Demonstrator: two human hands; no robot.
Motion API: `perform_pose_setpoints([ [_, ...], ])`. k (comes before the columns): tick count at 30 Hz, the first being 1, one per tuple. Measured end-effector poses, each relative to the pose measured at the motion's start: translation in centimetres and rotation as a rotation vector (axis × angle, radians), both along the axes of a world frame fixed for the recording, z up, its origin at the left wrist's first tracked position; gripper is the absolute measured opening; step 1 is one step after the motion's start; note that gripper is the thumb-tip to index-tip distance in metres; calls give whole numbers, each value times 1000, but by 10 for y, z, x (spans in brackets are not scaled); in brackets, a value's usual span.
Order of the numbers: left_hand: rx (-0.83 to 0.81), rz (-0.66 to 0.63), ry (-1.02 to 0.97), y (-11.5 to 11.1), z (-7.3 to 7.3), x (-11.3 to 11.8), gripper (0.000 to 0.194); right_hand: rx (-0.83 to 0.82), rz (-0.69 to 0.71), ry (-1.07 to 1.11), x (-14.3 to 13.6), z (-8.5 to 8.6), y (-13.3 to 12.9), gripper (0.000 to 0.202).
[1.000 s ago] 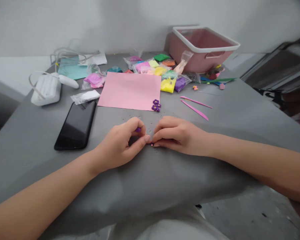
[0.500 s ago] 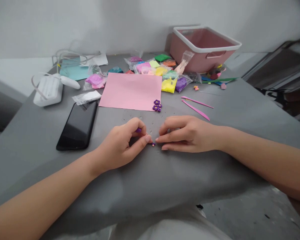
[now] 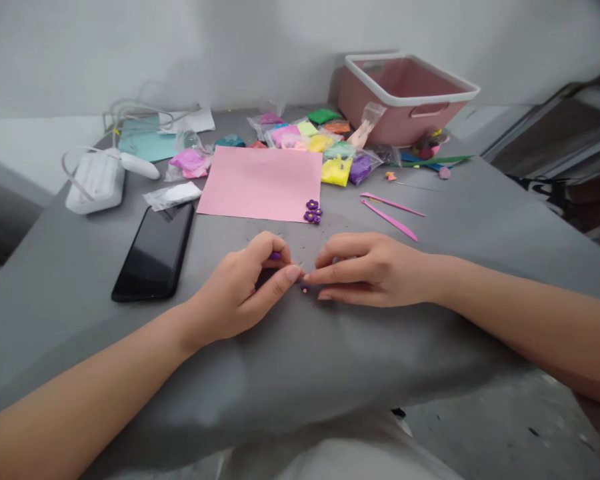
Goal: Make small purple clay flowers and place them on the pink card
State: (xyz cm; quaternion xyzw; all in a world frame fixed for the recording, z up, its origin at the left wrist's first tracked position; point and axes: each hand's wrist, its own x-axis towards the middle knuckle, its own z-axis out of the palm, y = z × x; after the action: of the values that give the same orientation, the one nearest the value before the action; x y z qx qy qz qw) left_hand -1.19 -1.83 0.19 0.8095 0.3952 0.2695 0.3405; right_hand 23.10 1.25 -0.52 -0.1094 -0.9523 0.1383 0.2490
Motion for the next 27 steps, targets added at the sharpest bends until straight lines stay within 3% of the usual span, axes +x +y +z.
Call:
perform_pose_setpoints([
  [5,66,37,-121,6,-3,2,24,-4,-183,158,-4,2,-6,15],
  [8,119,83,-179,8,-4,5,24,3,-216,228,-8,4,-9,15],
  [10,5,108,-258,6,-4,8,21,30,-222,270,-11,3,-11,23],
  [12,-218,92,-369,4,-4,11,27,73,-226,304,-14,2,-11,29],
  [15,-486,43,-493,1,-3,16,42,107,-222,300,-16,0,-11,20],
  [18,-549,41,-535,1,-2,17,45,124,-226,293,-17,-1,-12,14],
  [27,-555,56,-500,1,4,16,26,204,-248,339,-17,0,-16,12],
])
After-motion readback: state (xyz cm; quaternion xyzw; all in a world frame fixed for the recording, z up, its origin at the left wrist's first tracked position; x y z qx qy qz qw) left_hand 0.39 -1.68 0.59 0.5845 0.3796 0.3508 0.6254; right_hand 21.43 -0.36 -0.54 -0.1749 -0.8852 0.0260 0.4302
